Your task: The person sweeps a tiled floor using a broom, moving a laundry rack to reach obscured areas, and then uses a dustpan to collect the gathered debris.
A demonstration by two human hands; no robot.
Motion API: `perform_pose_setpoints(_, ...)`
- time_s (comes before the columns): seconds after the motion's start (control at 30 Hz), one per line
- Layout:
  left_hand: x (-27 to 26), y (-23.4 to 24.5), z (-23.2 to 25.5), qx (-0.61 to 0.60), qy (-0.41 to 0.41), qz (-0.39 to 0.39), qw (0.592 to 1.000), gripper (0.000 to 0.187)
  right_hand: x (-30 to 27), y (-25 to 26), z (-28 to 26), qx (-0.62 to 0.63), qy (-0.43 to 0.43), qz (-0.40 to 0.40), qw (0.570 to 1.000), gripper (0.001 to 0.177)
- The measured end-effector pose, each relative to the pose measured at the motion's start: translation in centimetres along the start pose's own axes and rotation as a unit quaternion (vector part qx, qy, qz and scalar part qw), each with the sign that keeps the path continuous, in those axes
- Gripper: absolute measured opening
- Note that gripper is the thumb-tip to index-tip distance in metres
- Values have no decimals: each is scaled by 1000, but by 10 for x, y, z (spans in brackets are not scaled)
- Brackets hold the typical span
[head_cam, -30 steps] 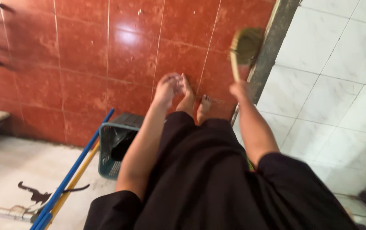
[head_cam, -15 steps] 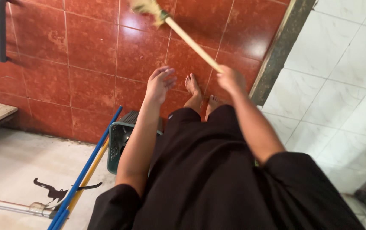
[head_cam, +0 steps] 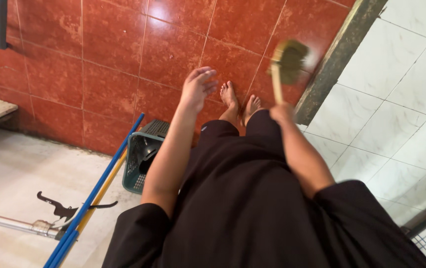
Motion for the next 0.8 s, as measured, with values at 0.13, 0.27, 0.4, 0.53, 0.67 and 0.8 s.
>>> perform_pose_setpoints(0.13,-2,13,6,-10,-3,46,999,32,-11,-37,-93,-17,131,-35,991,35)
perform_pose_setpoints(0.27,4,-3,5,42,13,67,997,32,-34,7,-128,-74,259,0,963,32)
perform_pose_setpoints(0.4,24,-48,7,57,0,39,998,32,-67,111,-87,-45,258,55,964,26)
perform_pose_setpoints(0.53,53,-115,12,33,-14,5,999,31,-61,238,0,-56,194,125,971,23)
perform_pose_setpoints(0.67,73,-182,11,32,-40,-3,999,33,-32,334,103,-84,85,172,978,25)
perform_pose_setpoints(0.8,83,-241,4,45,-31,-18,998,35,70,353,136,-107,12,156,982,36)
Point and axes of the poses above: each hand's wrist, its own x-axis towards the middle knuckle, its own y-axis out of the back of the hand, z = x × y, the point moved 5 cm from there along x, towards the middle knuckle, and after that the axes turned 15 degrees about -y, right-handed, at the moved point
